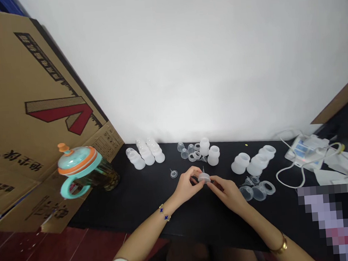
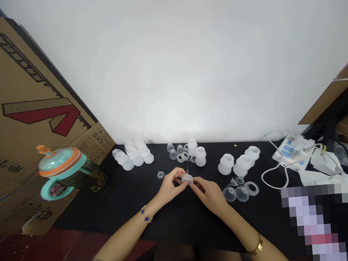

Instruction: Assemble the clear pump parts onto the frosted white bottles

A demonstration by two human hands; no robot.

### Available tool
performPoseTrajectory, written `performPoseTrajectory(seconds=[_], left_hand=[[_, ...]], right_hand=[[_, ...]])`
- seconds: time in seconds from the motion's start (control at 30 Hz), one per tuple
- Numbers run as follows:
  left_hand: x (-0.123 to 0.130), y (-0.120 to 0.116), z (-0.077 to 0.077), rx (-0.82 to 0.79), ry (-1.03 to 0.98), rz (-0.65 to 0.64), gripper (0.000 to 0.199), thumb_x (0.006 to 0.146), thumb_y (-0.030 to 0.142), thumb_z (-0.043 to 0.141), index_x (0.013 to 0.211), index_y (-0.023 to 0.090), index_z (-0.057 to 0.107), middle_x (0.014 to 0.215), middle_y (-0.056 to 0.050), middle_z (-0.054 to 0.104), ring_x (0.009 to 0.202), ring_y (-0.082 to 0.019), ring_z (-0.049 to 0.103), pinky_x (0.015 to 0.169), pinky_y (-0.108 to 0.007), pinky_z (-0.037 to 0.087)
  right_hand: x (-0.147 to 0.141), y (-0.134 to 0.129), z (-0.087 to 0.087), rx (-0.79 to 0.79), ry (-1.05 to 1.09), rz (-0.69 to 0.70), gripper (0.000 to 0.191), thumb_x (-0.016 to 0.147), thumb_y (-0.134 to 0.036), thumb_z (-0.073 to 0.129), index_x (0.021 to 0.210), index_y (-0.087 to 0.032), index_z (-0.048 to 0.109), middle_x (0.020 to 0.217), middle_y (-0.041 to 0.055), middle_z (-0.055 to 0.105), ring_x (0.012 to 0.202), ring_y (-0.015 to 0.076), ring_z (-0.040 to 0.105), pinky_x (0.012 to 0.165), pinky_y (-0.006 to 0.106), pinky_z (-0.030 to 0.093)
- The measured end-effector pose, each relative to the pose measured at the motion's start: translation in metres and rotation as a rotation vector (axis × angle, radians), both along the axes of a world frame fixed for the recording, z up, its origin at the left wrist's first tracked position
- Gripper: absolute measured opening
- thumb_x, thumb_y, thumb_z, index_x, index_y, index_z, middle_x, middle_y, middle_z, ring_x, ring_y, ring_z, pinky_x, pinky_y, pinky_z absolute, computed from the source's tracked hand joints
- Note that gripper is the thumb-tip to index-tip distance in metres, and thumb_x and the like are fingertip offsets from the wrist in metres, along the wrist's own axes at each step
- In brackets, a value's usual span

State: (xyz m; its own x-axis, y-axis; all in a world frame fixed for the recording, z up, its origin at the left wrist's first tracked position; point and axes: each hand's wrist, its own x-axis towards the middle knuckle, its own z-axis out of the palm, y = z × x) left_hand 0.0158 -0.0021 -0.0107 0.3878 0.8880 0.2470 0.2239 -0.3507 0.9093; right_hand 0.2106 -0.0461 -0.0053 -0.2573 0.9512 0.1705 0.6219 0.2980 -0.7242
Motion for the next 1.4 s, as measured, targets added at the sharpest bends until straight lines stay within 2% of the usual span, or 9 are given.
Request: performPoseTrajectory(seconds=[0.13,0.33,0.67,1.2,1.4], left_hand=[[0.001,-0.001,-0.002,0.015,0.012,-0.005,0.027,0.080,0.021,0.065,0.104,0.022,0.054,0.084,0.001,0.072,0.076,-0.016,0.069,0.065,-0.024,0.053],[0.002,-0.005,0.002,0.093,0.147,0.002,0.025,0.081,0.022,0.064,0.104,0.024,0.054,0.078,0.004,0.072,0.066,-0.014,0.065,0.066,-0.025,0.051],[-0.001,-0.004,-0.002,0.072,0.223,-0.032,0.024,0.084,0.027,0.060,0.108,0.023,0.066,0.077,0.003,0.067,0.057,-0.011,0.057,0.056,-0.021,0.044],[-0.003,-0.004,0.004,0.022,0.280,-0.077,0.019,0.085,0.022,0.056,0.101,0.021,0.065,0.073,0.004,0.064,0.058,-0.010,0.057,0.058,-0.018,0.043],[-0.004,-0.003,0.002,-0.030,0.288,-0.088,0.021,0.090,0.031,0.056,0.107,0.022,0.064,0.074,0.004,0.066,0.055,-0.010,0.061,0.058,-0.018,0.045]], right_hand=[[0.001,0.000,-0.002,0.008,0.018,0.001,0.031,0.101,-0.044,0.045,0.102,-0.023,0.067,0.074,0.0012,0.070,0.065,0.0188,0.065,0.060,0.026,0.045],[0.001,-0.001,0.000,0.031,0.010,0.022,0.033,0.102,-0.040,0.043,0.090,-0.022,0.068,0.080,0.0037,0.073,0.071,0.0200,0.068,0.063,0.026,0.046],[0.002,-0.001,-0.006,0.061,0.011,0.055,0.025,0.101,-0.036,0.046,0.096,-0.023,0.067,0.083,0.0018,0.073,0.073,0.0188,0.068,0.064,0.026,0.047],[0.002,-0.002,-0.010,0.117,-0.037,0.098,0.018,0.101,-0.029,0.050,0.097,-0.024,0.066,0.083,0.0000,0.072,0.073,0.0180,0.068,0.062,0.025,0.044],[0.002,-0.001,-0.008,0.102,-0.038,0.097,0.017,0.100,-0.029,0.049,0.097,-0.024,0.065,0.080,-0.0003,0.070,0.068,0.0170,0.065,0.061,0.026,0.044]])
